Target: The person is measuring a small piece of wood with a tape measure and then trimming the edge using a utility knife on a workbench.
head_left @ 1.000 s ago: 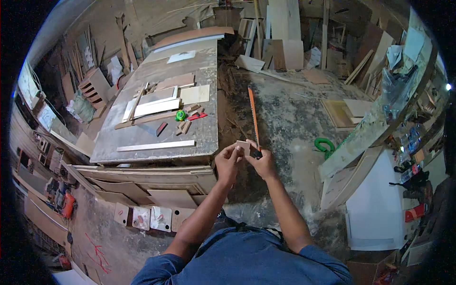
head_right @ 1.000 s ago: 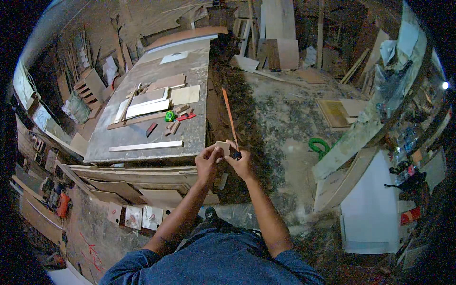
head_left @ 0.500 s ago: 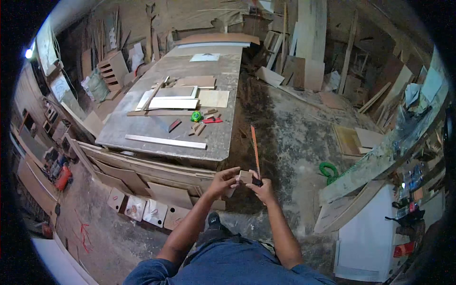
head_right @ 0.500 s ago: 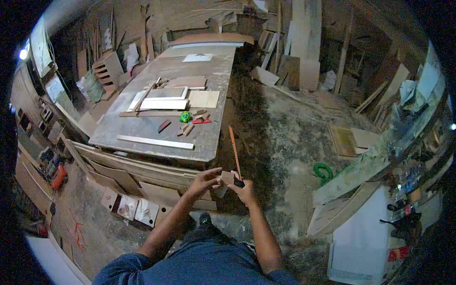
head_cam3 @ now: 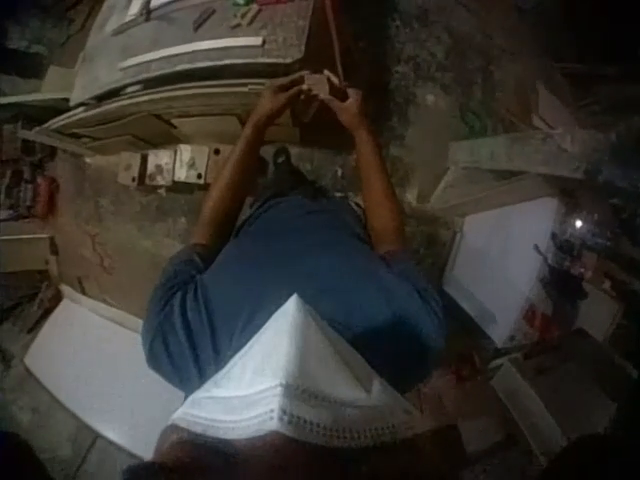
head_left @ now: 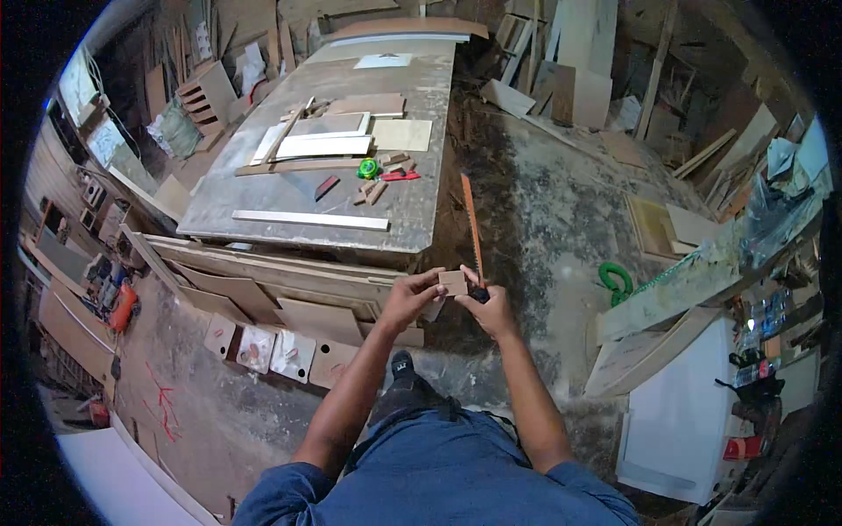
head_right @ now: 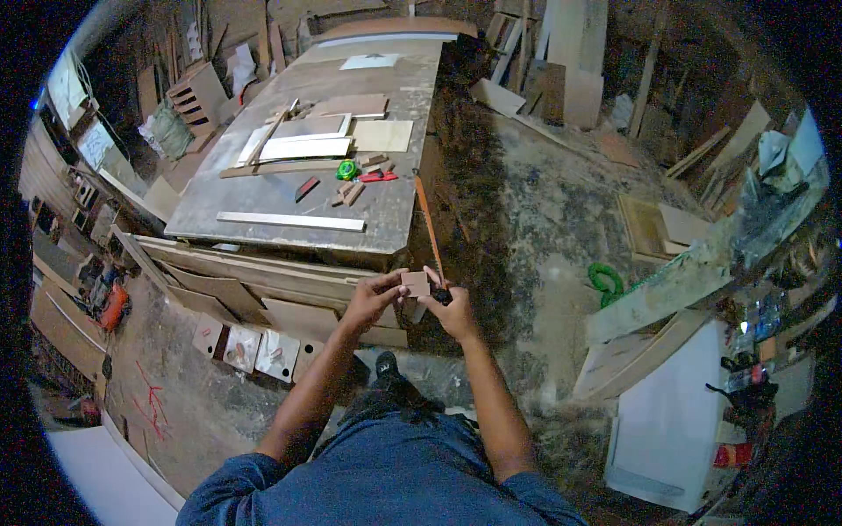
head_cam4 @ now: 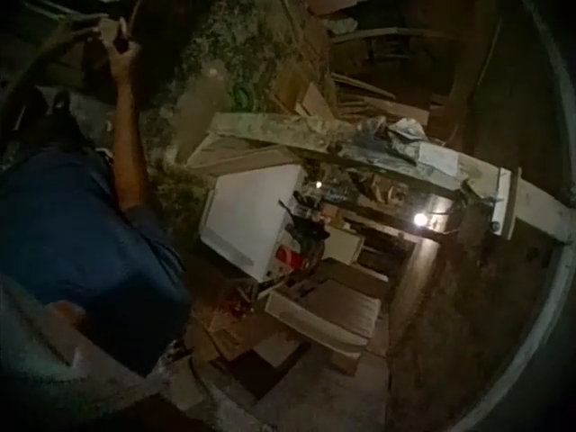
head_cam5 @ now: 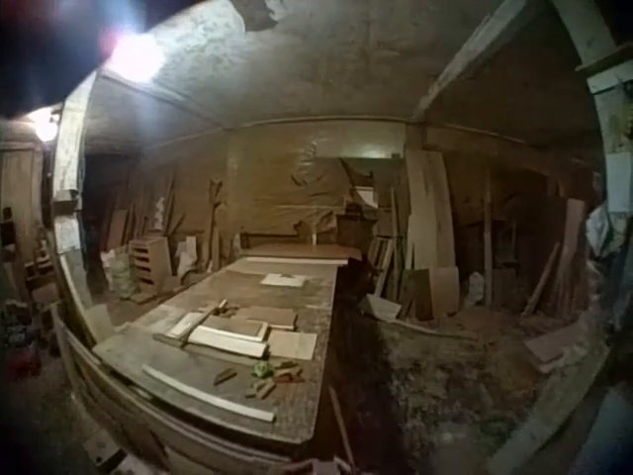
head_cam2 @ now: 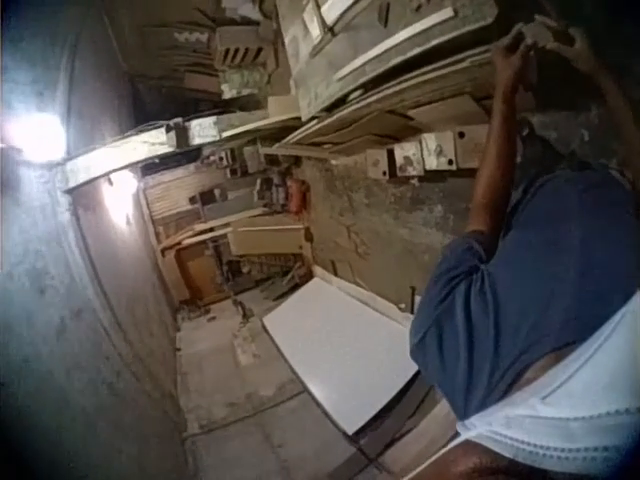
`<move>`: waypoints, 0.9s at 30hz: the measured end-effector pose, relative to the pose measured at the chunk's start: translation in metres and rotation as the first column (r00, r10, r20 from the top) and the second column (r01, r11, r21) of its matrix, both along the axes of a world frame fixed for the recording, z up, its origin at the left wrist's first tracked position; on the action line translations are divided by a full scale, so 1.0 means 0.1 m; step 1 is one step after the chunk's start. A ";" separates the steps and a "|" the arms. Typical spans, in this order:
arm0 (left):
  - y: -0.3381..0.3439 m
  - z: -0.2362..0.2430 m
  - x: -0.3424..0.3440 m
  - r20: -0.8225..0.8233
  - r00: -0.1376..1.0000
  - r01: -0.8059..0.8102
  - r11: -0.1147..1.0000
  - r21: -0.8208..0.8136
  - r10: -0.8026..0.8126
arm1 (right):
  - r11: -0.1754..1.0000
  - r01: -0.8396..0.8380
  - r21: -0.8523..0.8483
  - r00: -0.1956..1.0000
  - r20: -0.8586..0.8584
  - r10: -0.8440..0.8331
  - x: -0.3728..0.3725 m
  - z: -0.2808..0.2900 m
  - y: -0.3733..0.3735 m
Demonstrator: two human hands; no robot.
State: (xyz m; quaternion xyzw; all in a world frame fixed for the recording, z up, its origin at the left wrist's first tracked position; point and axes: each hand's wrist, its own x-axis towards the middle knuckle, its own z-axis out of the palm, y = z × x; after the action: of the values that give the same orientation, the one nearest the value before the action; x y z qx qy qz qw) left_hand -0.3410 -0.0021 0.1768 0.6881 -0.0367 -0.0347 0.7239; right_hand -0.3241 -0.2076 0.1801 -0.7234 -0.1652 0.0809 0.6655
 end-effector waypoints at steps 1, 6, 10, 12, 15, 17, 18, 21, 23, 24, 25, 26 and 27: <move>-0.02 -0.01 0.00 -0.003 1.000 0.008 1.000 0.000 -0.008 | 0.999 0.013 0.035 1.000 -0.006 -0.013 -0.01 0.00 -0.01; -0.05 0.07 -0.07 -0.144 0.989 0.017 0.982 -0.189 -0.044 | 0.999 0.024 -0.036 0.997 0.075 -0.022 -0.11 -0.02 -0.08; -0.11 0.10 -0.10 -0.224 0.972 0.022 0.977 -0.212 -0.071 | 0.995 0.084 -0.052 0.994 0.079 -0.080 -0.18 -0.10 -0.09; -0.21 0.12 -0.08 -0.237 0.967 0.013 0.951 -0.307 -0.090 | 0.986 0.136 -0.093 0.989 0.063 -0.131 -0.18 -0.21 -0.14; -0.30 0.12 -0.13 -0.335 0.941 -0.149 0.934 -0.325 0.034 | 0.973 0.172 -0.156 0.985 0.018 -0.172 -0.28 -0.06 -0.07; -0.38 0.06 -0.12 -0.320 0.947 -0.129 0.928 -0.349 0.011 | 0.966 0.257 -0.021 0.937 0.250 -0.244 -0.28 -0.09 0.00; -0.41 0.06 -0.12 -0.310 0.951 -0.121 0.921 -0.371 0.000 | 0.965 0.263 -0.019 0.935 0.252 -0.250 -0.28 -0.11 0.00; -0.41 0.06 -0.11 -0.337 0.942 -0.139 0.913 -0.384 0.002 | 0.963 0.265 -0.052 0.956 0.144 -0.255 -0.30 -0.08 -0.01; -0.40 0.04 -0.11 -0.365 0.931 -0.164 0.912 -0.375 0.017 | 0.959 0.280 -0.044 0.942 0.206 -0.265 -0.31 -0.06 0.01; -0.39 0.01 -0.11 -0.331 0.943 -0.119 0.913 -0.391 -0.019 | 0.956 0.292 -0.037 0.924 0.267 -0.272 -0.32 -0.05 0.01; -0.38 -0.01 -0.11 -0.296 0.954 -0.074 0.911 -0.405 -0.055 | 0.955 0.295 -0.035 0.923 0.268 -0.275 -0.33 -0.04 0.01; -0.37 0.00 -0.10 -0.295 0.954 -0.073 0.912 -0.404 -0.055 | 0.955 0.293 -0.043 0.927 0.258 -0.273 -0.33 0.01 0.02; -0.36 0.01 -0.10 -0.318 0.945 -0.072 0.904 -0.422 -0.073 | 0.955 0.291 -0.051 0.930 0.248 -0.270 -0.34 0.05 0.02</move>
State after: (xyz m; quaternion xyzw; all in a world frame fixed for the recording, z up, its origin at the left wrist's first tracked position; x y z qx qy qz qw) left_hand -0.3510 -0.0383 0.1775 0.4974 0.0764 -0.1393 0.8529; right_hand -0.3582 -0.2054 0.1848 -0.7721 -0.1353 -0.0955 0.6135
